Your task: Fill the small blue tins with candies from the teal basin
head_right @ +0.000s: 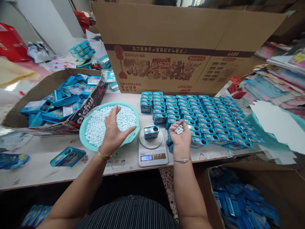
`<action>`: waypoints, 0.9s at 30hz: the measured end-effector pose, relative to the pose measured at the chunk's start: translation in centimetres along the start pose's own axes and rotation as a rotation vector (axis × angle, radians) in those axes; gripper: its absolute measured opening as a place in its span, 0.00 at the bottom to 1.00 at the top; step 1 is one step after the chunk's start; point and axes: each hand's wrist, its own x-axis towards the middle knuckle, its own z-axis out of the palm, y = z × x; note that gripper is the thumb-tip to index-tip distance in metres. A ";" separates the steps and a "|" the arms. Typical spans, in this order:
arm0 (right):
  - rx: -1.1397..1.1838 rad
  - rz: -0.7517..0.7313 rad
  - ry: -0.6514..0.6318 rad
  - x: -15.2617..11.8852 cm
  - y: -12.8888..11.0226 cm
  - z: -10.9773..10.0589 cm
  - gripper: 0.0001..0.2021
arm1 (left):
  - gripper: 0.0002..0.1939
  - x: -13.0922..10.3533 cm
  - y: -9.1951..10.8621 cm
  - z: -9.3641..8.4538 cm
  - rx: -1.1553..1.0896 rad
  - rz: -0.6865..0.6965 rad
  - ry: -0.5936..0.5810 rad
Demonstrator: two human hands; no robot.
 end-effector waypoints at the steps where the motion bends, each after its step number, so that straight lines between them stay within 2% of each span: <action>1: -0.006 -0.005 -0.009 -0.1 0.2 0.1 0.17 | 0.47 -0.1 -0.4 -0.7 -0.011 -0.013 0.015; 4: -0.030 -0.027 -0.074 -0.1 0.7 0.3 0.18 | 0.40 -0.6 -1.5 -1.7 -0.003 -0.054 0.015; 9: -0.052 -0.042 -0.145 0.2 0.5 0.1 0.14 | 0.34 -1.6 -2.5 -1.3 0.038 -0.086 0.004; 13: -0.042 -0.062 -0.129 0.1 0.5 0.2 0.14 | 0.31 -1.9 -2.7 -1.0 0.045 -0.082 -0.023; 18: -0.041 -0.073 -0.085 -0.3 0.8 0.8 0.19 | 0.30 -2.4 -2.4 -0.3 0.056 -0.092 -0.087; 27: -0.115 -0.113 -0.104 0.2 1.8 1.3 0.14 | 0.32 -2.7 -0.6 2.1 0.081 -0.029 -0.265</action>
